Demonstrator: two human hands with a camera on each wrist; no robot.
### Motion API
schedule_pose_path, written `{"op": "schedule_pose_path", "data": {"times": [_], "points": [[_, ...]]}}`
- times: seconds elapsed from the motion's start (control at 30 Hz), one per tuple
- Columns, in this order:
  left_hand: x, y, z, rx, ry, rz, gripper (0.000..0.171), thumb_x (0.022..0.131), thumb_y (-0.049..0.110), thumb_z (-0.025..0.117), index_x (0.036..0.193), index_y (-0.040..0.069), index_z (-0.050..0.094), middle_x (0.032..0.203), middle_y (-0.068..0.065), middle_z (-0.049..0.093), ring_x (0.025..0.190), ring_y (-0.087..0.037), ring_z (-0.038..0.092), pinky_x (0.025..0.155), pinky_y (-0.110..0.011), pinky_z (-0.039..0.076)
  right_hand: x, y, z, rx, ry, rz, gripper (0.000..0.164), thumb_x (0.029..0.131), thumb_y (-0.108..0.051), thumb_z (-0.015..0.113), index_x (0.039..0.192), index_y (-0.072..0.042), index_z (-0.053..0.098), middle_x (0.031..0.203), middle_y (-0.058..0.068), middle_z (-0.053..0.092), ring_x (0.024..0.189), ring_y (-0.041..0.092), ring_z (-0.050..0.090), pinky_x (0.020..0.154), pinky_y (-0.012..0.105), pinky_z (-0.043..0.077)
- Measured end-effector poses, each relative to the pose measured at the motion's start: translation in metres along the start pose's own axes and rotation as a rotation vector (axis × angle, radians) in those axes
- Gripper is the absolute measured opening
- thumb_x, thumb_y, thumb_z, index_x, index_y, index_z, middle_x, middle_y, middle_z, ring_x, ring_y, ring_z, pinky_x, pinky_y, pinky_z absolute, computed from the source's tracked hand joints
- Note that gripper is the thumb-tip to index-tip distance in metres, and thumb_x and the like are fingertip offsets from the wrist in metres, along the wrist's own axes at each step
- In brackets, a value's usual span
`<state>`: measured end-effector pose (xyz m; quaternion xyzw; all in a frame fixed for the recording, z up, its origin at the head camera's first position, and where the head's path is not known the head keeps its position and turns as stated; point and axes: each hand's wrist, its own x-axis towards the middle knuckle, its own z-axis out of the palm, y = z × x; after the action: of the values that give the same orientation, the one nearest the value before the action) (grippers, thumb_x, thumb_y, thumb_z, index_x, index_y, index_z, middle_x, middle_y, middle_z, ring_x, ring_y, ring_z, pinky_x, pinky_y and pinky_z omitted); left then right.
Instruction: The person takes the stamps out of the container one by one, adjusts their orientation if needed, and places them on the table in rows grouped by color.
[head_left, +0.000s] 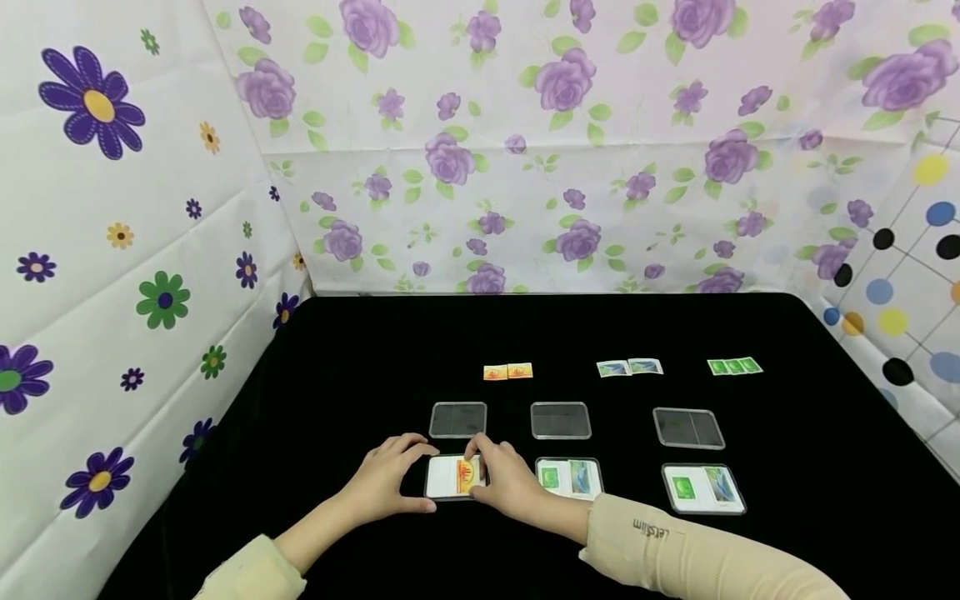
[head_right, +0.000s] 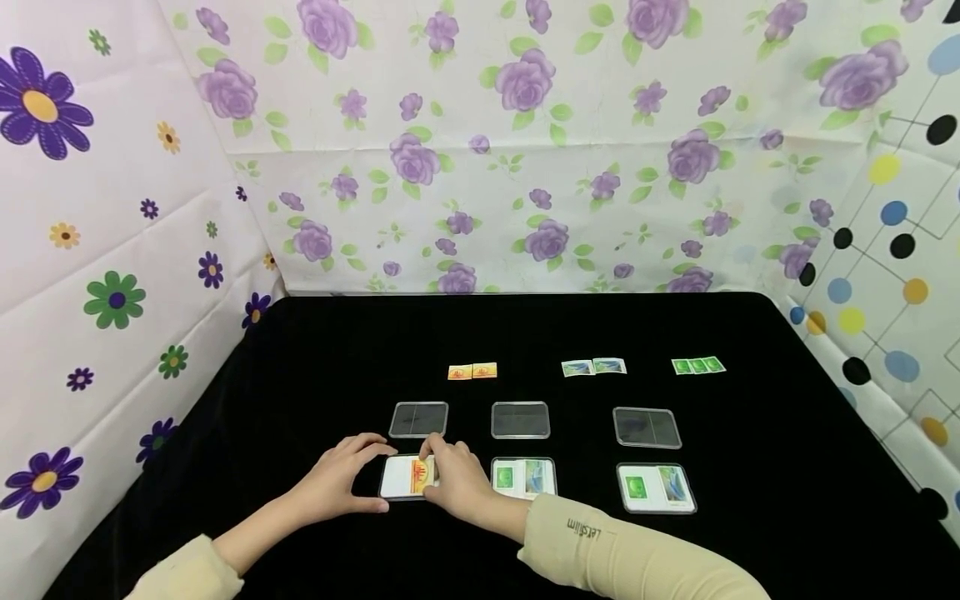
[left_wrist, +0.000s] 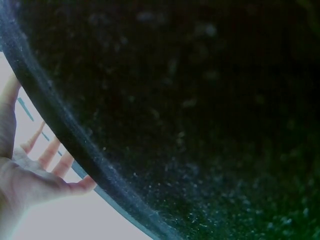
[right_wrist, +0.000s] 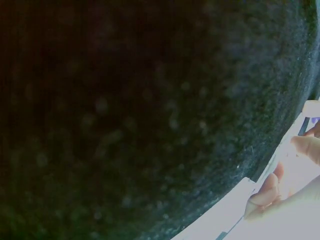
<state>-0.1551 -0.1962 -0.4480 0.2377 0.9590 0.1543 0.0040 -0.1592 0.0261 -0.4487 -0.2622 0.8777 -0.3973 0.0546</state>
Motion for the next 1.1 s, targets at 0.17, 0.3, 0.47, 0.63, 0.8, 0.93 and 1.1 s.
{"op": "schedule_pose_path", "data": {"times": [0.17, 0.3, 0.47, 0.63, 0.8, 0.93, 1.1], "points": [[0.0, 0.0, -0.001, -0.002, 0.008, 0.007, 0.067, 0.064, 0.043, 0.083, 0.12, 0.015, 0.058, 0.127, -0.011, 0.054, 0.117, -0.037, 0.051, 0.088, -0.064, 0.042, -0.001, 0.001, 0.0, 0.021, 0.002, -0.004, 0.038, 0.071, 0.001, 0.075, 0.101, -0.009, 0.052, 0.071, 0.002, 0.056, 0.068, 0.006, 0.04, 0.061, 0.019, 0.034], [0.0, 0.001, -0.001, -0.001, 0.01, 0.008, 0.068, 0.064, 0.043, 0.083, 0.12, 0.016, 0.058, 0.128, -0.011, 0.054, 0.117, -0.037, 0.051, 0.088, -0.064, 0.042, 0.0, 0.003, 0.001, 0.032, 0.005, -0.014, 0.033, 0.075, 0.003, 0.07, 0.102, -0.008, 0.054, 0.068, -0.002, 0.054, 0.065, 0.003, 0.039, 0.062, 0.019, 0.034], [0.001, 0.0, -0.002, 0.001, 0.007, 0.005, 0.068, 0.064, 0.044, 0.083, 0.121, 0.016, 0.058, 0.128, -0.011, 0.054, 0.117, -0.037, 0.051, 0.088, -0.064, 0.042, 0.001, 0.005, 0.0, 0.118, -0.002, -0.038, 0.028, 0.078, 0.008, 0.061, 0.104, -0.002, 0.055, 0.067, 0.0, 0.053, 0.053, -0.001, 0.036, 0.056, 0.017, 0.035], [0.002, 0.001, -0.003, -0.003, -0.001, -0.004, 0.068, 0.064, 0.045, 0.082, 0.121, 0.016, 0.058, 0.129, -0.011, 0.054, 0.118, -0.037, 0.051, 0.088, -0.064, 0.042, 0.003, 0.006, -0.004, 0.208, -0.005, -0.025, 0.026, 0.08, 0.01, 0.057, 0.104, 0.002, 0.056, 0.068, 0.004, 0.053, 0.049, -0.001, 0.035, 0.052, 0.016, 0.033], [0.001, 0.001, -0.002, -0.008, -0.012, -0.006, 0.068, 0.065, 0.045, 0.082, 0.122, 0.017, 0.057, 0.13, -0.012, 0.053, 0.118, -0.038, 0.05, 0.089, -0.065, 0.041, 0.006, 0.006, -0.008, 0.305, -0.011, 0.014, 0.024, 0.08, 0.012, 0.056, 0.103, 0.006, 0.058, 0.07, 0.009, 0.055, 0.056, 0.003, 0.041, 0.051, 0.015, 0.034], [0.0, 0.0, -0.001, -0.009, -0.012, 0.001, 0.068, 0.064, 0.044, 0.083, 0.121, 0.016, 0.057, 0.129, -0.012, 0.053, 0.117, -0.038, 0.051, 0.088, -0.065, 0.041, 0.008, 0.005, -0.011, 0.367, -0.033, 0.042, 0.026, 0.08, 0.013, 0.057, 0.105, 0.007, 0.059, 0.074, 0.01, 0.056, 0.065, 0.008, 0.044, 0.056, 0.014, 0.036], [0.001, 0.001, -0.001, -0.009, -0.016, -0.003, 0.068, 0.064, 0.044, 0.083, 0.121, 0.016, 0.057, 0.129, -0.012, 0.053, 0.117, -0.038, 0.05, 0.088, -0.066, 0.041, 0.01, 0.004, -0.017, 0.41, -0.07, 0.079, 0.03, 0.081, 0.012, 0.057, 0.111, 0.009, 0.055, 0.074, 0.013, 0.059, 0.063, 0.008, 0.048, 0.058, 0.016, 0.042]]}}
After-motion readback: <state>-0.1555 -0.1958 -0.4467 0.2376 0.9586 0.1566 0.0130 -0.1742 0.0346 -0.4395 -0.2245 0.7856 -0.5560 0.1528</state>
